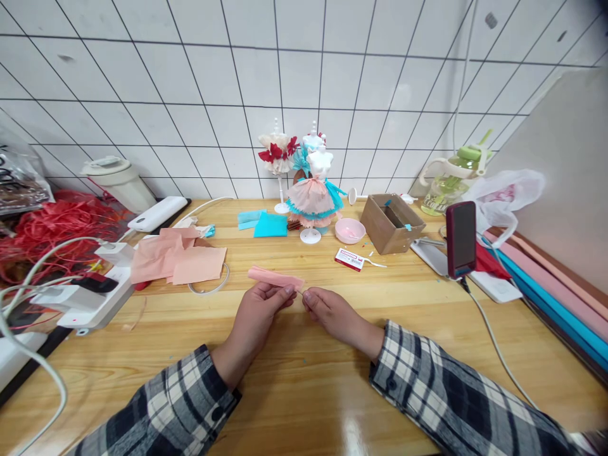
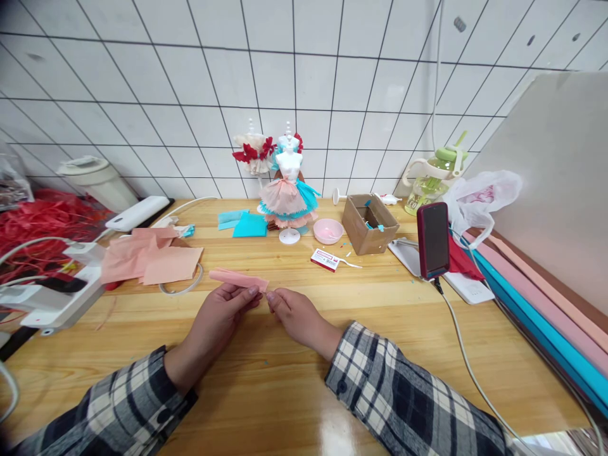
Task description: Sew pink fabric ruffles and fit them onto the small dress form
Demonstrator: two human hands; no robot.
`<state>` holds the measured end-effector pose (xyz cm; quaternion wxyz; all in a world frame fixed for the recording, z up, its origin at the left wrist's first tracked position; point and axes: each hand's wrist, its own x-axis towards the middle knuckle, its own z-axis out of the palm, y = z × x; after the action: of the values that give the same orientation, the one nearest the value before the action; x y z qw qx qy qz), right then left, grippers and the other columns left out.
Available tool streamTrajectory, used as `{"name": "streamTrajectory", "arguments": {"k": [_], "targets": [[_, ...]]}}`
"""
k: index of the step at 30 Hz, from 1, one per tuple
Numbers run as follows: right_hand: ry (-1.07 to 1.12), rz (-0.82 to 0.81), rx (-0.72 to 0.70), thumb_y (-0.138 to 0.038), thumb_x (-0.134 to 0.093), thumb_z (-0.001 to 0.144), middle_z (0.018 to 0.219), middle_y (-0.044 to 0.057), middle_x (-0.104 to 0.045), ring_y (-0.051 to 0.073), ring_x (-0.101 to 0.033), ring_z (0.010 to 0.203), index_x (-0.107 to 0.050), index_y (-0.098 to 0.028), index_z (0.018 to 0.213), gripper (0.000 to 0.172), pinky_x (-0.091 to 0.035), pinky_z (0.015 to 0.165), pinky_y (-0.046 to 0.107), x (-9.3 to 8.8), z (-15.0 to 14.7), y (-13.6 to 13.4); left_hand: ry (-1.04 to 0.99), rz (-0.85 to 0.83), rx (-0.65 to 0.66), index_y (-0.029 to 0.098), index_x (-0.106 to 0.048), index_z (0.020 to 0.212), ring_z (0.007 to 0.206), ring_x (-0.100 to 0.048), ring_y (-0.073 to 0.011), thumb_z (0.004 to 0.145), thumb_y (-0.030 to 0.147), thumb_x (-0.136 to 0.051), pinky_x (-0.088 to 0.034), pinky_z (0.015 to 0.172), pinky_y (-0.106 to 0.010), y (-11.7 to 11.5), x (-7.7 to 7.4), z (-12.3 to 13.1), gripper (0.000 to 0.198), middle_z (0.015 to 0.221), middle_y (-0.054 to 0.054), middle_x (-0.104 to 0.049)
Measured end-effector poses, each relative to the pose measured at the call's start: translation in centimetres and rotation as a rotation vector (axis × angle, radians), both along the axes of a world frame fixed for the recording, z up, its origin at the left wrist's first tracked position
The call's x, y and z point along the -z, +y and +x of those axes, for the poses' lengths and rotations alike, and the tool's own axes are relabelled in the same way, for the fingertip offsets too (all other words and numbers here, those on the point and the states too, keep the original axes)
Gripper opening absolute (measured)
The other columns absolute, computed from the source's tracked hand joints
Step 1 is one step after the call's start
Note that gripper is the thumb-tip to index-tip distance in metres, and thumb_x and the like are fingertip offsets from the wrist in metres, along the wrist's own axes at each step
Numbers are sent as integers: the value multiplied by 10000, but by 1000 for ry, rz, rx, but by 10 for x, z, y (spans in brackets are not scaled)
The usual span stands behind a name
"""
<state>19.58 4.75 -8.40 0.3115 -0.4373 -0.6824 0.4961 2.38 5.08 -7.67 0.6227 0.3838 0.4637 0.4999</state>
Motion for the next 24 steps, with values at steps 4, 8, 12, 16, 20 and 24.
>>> {"name": "streamTrajectory", "arguments": {"k": [4,8,12,16,20,24], "targets": [[-13,10,-10,-567,-287,965,628,-26,-427,132,-396,600,-417,-207,688,472,-323,584,265,-3,0,0,-23,-7,3,163,-741,859,813,-652,-156,661,313,-829,-504,762,-259,0,1,-1,264,879,-53,-747],[-31,-9,-22,-550,-318,959,612,-28,-412,129,-378,585,-399,-210,667,456,-304,562,262,-4,1,1,-44,-1,11,175,-739,861,806,-645,-141,674,295,-821,-498,754,-241,0,2,0,237,875,-36,-746],[-8,-40,-38,-557,-318,960,607,-33,-403,121,-367,571,-408,-206,671,463,-300,547,252,-2,3,2,-41,1,13,170,-737,854,802,-637,-139,675,296,-819,-493,751,-238,0,1,0,233,864,-34,-741],[18,-92,-42,-597,-314,952,603,-40,-413,117,-381,564,-455,-199,727,478,-315,548,244,-1,5,2,-45,1,-28,170,-733,851,770,-621,-129,665,293,-824,-481,725,-226,2,-2,-2,241,838,-23,-729],[11,-109,-34,-647,-295,936,593,-41,-420,116,-385,551,-475,-195,749,521,-314,537,243,-2,6,2,-40,-11,5,171,-730,858,757,-612,-126,661,287,-823,-472,729,-228,4,-3,-5,247,837,-20,-725],[10,-125,-54,-690,-295,911,595,-38,-421,114,-382,547,-481,-191,741,559,-315,529,242,-5,6,1,11,5,78,172,-721,883,781,-612,-136,694,292,-800,-463,733,-231,4,-2,-6,237,846,-26,-724]]}}
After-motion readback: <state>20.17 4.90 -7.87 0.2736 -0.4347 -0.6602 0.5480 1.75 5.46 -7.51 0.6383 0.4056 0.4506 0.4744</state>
